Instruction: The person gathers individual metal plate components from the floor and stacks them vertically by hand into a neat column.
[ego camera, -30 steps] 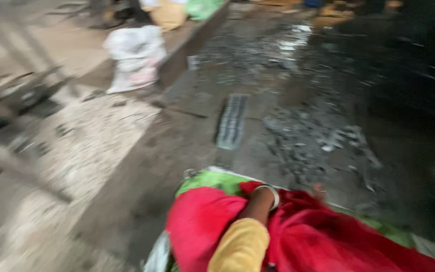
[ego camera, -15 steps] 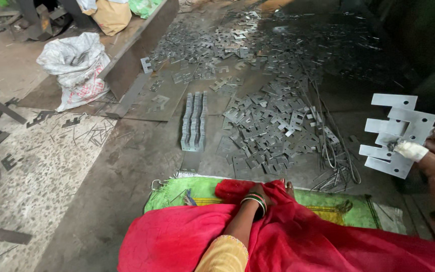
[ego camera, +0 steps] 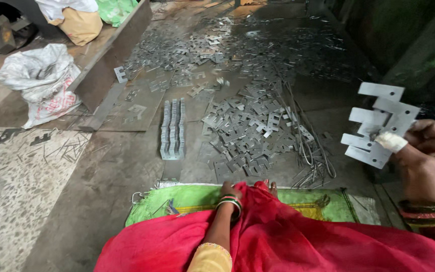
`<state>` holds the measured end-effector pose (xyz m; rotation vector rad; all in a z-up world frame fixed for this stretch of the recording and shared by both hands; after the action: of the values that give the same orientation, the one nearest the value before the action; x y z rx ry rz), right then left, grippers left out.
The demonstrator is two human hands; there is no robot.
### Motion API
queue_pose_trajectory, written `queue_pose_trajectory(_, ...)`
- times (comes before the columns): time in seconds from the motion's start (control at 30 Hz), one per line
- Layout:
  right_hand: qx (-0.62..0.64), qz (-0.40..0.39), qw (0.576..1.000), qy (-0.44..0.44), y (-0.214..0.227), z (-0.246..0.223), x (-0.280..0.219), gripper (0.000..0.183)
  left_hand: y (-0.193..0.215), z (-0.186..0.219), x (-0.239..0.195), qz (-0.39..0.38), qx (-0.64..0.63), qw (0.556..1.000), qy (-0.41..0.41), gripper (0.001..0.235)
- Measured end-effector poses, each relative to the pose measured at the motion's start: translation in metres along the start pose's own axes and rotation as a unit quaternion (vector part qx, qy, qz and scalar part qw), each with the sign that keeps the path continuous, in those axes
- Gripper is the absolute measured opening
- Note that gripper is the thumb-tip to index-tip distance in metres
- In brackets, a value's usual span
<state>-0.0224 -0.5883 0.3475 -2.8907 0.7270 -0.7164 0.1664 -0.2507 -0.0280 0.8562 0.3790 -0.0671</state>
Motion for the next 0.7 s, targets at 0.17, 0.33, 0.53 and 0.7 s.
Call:
queue_pose_trajectory(0.17,0.039,0.002,0.999,0.02,0.007,0.014,0.003,0.021,-0.021,0.033,-0.008,0.101,-0.114,0.945,-0.29,0.042)
queue_pose_trajectory(0.33,-0.018,-0.006,1.0,0.021,-0.027,-0.005,-0.003,0.024,-0.085,0.044,-0.059,-0.083,0.172,0.947,-0.258,0.035)
queue_pose_trajectory(0.53,-0.054,-0.059,0.997,-0.018,-0.07,-0.008,-0.015,0.019,0.016,0.074,-0.077,-0.169,0.246,0.906,-0.299,0.034)
queue_pose_trajectory(0.7,-0.167,-0.104,0.967,-0.161,-0.115,0.052,0.007,0.02,0.131,0.138,-0.073,0.057,0.174,0.857,-0.481,0.024)
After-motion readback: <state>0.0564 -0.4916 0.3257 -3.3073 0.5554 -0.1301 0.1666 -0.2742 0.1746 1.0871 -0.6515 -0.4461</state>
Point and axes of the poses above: each hand's wrist, its own x-axis towards the middle knuckle, its own y-axis out of the back of the hand, z = x × y, the point moved 3 cm from there along x, towards the middle knuckle, and after that the axes turned 11 degrees about x, right-handed, at the moved point
